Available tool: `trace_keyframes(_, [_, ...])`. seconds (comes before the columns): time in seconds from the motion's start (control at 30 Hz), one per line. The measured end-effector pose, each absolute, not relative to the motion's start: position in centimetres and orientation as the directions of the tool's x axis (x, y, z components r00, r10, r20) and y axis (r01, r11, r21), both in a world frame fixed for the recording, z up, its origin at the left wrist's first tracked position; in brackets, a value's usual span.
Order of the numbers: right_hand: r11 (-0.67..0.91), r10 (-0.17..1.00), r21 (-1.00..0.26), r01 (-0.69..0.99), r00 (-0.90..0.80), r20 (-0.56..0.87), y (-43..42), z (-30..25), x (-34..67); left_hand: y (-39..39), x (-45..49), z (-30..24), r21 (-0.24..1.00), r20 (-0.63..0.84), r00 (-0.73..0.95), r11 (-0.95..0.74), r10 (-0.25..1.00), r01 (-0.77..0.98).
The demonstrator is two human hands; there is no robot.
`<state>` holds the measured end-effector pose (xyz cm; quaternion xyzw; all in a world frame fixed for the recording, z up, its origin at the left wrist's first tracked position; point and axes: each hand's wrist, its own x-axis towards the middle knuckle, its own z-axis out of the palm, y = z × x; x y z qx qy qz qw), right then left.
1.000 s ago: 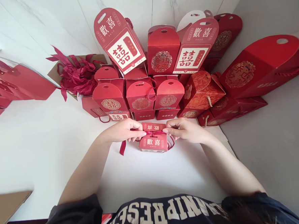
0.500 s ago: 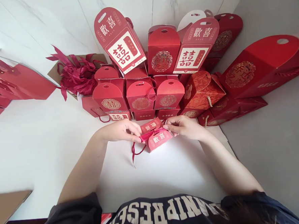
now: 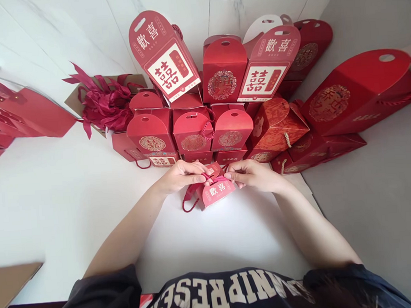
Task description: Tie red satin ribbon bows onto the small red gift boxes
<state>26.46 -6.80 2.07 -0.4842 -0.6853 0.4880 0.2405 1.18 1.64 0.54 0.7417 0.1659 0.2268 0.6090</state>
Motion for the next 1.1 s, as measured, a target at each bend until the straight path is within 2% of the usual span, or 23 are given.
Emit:
trace_keyframes(0.17, [0.057,0.908,-0.886,0.460,-0.393,-0.145,-6.7,2.5,26.8,1.8,1.2,1.0,0.963,0.102,0.827,-0.264,0.553,0.058])
trace_keyframes(0.37, [-0.036,0.856,-0.949,0.314,-0.480,-0.191,-6.8,3.0,27.0,1.0,1.4,1.5,0.955,0.036,0.770,-0.249,0.637,0.162])
trace_keyframes(0.53, [0.054,0.870,-0.972,0.230,-0.488,-0.067,-7.1,3.2,26.5,0.5,1.7,1.8,0.952,-0.005,0.743,-0.224,0.669,0.208])
trace_keyframes(0.7, [0.125,0.891,-0.981,0.150,-0.451,0.045,-7.2,2.8,25.6,0.5,1.7,1.8,0.923,-0.024,0.748,-0.274,0.664,0.272])
trace_keyframes(0.93, [0.306,0.871,-0.926,0.220,-0.457,0.179,-7.1,1.6,24.3,0.4,1.8,2.3,0.850,0.047,0.784,-0.437,0.619,0.294])
trace_keyframes(1.1, [0.440,0.847,-0.849,0.294,-0.451,0.282,-7.1,1.0,23.9,0.2,2.1,2.6,0.831,0.065,0.785,-0.469,0.616,0.299])
